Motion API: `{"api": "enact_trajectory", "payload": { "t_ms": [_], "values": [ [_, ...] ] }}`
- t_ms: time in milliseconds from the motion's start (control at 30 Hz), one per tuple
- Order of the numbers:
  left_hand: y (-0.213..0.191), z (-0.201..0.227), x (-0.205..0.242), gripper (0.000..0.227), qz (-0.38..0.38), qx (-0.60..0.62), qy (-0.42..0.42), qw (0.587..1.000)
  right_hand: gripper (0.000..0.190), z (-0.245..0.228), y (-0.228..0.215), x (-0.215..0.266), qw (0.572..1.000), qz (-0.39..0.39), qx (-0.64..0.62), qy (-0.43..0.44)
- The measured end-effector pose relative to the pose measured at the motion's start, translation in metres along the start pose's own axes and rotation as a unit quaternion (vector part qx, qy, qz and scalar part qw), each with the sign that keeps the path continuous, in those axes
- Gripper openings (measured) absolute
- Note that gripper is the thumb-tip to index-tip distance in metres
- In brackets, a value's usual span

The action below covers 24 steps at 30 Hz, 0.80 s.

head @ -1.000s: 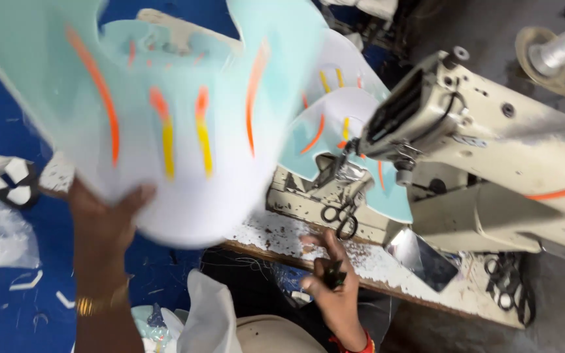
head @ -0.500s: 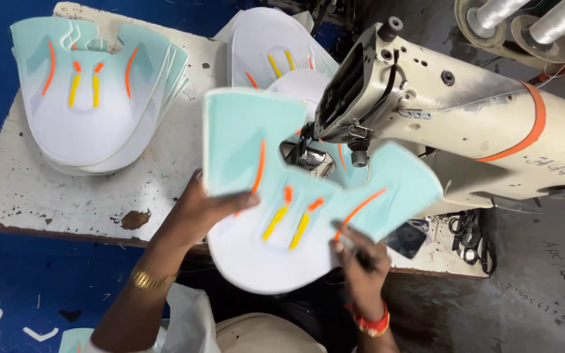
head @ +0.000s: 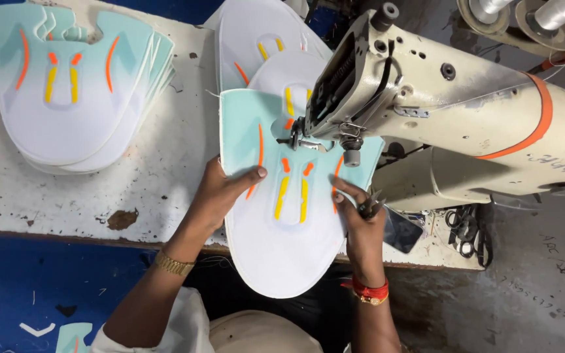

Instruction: The person uses a sewing machine to stitch light blue and white face masks with orange and yellow markings. They repeatedly pick up a mask, guide it under the needle, and then use scissors to cut the thread before moving to the next mask.

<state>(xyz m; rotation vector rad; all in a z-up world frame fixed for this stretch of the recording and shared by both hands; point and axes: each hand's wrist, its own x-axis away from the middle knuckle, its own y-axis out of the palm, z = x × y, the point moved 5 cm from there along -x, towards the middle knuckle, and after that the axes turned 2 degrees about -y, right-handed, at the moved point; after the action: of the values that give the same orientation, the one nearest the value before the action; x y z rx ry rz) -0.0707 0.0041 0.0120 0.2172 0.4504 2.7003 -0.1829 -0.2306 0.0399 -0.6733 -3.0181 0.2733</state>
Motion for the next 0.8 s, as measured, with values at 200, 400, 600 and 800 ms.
{"api": "enact_trajectory", "payload": {
  "t_ms": [200, 400, 600, 800],
  "values": [
    [0.009, 0.003, 0.000, 0.042, 0.004, 0.018, 0.002, 1.000, 0.027, 0.002, -0.003, -0.017, 0.999, -0.006, -0.042, -0.005],
    [0.011, 0.013, -0.011, 0.041, 0.000, 0.038, 0.034, 0.999, 0.022, -0.003, -0.001, -0.026, 1.000, 0.007, -0.020, -0.016],
    [0.005, 0.002, -0.028, 0.046, 0.005, 0.051, 0.034, 0.998, 0.018, 0.013, -0.007, -0.041, 0.998, 0.020, -0.056, -0.018],
    [0.011, 0.005, -0.036, 0.049, 0.040, 0.009, 0.036, 0.999, 0.015, 0.016, -0.010, -0.067, 0.997, 0.010, -0.064, -0.031]
  ]
}}
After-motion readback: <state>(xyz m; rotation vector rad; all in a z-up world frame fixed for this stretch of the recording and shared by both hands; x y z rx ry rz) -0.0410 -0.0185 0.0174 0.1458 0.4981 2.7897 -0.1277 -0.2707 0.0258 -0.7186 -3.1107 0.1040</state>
